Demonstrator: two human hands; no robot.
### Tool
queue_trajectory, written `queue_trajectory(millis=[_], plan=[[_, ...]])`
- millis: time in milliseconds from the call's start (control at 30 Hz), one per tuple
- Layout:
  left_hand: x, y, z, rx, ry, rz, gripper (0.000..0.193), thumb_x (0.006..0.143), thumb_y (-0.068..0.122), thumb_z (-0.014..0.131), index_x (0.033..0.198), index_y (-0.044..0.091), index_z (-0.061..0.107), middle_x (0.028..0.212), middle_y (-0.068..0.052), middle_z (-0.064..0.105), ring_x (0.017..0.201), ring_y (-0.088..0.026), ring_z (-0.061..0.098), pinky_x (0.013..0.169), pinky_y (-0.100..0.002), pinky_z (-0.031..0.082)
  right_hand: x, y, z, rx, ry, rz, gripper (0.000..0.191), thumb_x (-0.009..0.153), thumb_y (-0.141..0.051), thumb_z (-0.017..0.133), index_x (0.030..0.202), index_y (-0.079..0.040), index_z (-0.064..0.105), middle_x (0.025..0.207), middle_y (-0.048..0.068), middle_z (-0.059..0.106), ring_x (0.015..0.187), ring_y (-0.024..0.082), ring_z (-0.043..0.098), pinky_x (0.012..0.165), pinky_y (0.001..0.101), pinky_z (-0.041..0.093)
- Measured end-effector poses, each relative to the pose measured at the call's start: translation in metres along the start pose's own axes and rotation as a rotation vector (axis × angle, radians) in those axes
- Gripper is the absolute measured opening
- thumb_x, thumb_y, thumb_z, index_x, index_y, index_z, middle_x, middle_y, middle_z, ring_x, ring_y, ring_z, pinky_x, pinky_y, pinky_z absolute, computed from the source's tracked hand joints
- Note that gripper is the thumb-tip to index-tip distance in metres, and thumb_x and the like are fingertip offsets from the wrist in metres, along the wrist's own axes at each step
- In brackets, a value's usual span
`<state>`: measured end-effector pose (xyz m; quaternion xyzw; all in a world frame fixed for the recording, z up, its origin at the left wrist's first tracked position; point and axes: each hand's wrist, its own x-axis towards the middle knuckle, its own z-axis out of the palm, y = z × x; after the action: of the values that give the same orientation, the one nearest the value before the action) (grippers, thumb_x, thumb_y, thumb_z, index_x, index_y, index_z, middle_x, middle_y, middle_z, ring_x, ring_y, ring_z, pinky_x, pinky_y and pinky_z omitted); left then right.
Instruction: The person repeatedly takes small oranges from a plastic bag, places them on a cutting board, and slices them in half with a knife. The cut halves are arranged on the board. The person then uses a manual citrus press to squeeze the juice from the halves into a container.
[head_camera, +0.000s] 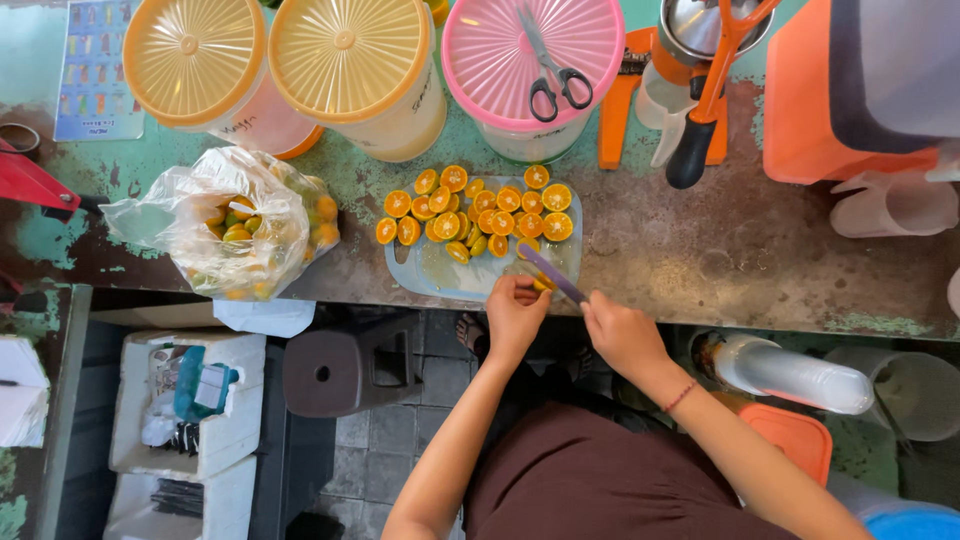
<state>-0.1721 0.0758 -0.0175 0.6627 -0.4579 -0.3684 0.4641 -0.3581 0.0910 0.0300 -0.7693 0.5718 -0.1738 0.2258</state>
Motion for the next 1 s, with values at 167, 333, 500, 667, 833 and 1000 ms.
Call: queue_trajectory(millis=[167,333,500,667,833,1000], plan=[[-0.004,0.022,-0.003,0.282,0.015,0.360,0.043,0.078,-0.001,0.071,0.120,-0.002,0.060,0.114,-0.020,0.063,0.101,-0.036,0.062,0.086,-0.044,0.052,-0.022,0.029,-0.017,0.197,0.112,0.155,0.028,0.104,-0.026,0.056,0.087,-0.004,0.051,0.065,0.022,0.059,0.059,0.043,0.059,0.053,0.0508,0.043],[-0.004,0.016,0.013,0.523,-0.055,0.575,0.052,0.085,0.015,0.072,0.130,-0.002,0.053,0.128,-0.024,0.053,0.118,-0.043,0.049,0.099,-0.052,0.042,-0.044,0.046,-0.011,0.296,0.125,0.293,0.030,0.103,-0.025,0.057,0.086,-0.002,0.050,0.064,0.022,0.057,0.056,0.041,0.057,0.054,0.0478,0.043],[0.003,-0.004,0.028,0.687,-0.032,0.639,0.053,0.090,0.024,0.072,0.132,-0.001,0.052,0.127,-0.019,0.054,0.115,-0.040,0.051,0.097,-0.050,0.042,-0.054,0.058,-0.002,0.283,0.139,0.336,0.031,0.104,-0.027,0.056,0.086,-0.002,0.051,0.068,0.024,0.057,0.061,0.044,0.056,0.056,0.0481,0.044],[0.039,-0.002,-0.005,0.649,0.128,0.690,0.049,0.092,0.023,0.071,0.130,-0.001,0.053,0.124,-0.019,0.054,0.114,-0.040,0.050,0.098,-0.051,0.043,-0.051,0.066,0.001,0.225,0.165,0.421,0.034,0.105,-0.031,0.056,0.089,-0.002,0.053,0.068,0.025,0.060,0.064,0.043,0.060,0.058,0.0481,0.045],[0.107,0.024,-0.066,0.702,0.125,0.590,0.046,0.092,0.022,0.072,0.129,0.000,0.055,0.126,-0.019,0.054,0.117,-0.039,0.052,0.100,-0.049,0.044,-0.041,0.051,0.012,0.290,0.162,0.457,0.035,0.106,-0.032,0.054,0.088,-0.001,0.054,0.067,0.021,0.061,0.059,0.037,0.061,0.058,0.0452,0.047],[0.122,0.061,-0.122,0.683,0.151,0.754,0.057,0.077,0.021,0.078,0.126,-0.001,0.059,0.124,-0.021,0.054,0.113,-0.042,0.051,0.097,-0.054,0.040,-0.017,0.032,0.027,0.248,0.122,0.444,0.037,0.107,-0.032,0.055,0.087,0.000,0.057,0.067,0.019,0.062,0.058,0.031,0.061,0.060,0.0434,0.048]])
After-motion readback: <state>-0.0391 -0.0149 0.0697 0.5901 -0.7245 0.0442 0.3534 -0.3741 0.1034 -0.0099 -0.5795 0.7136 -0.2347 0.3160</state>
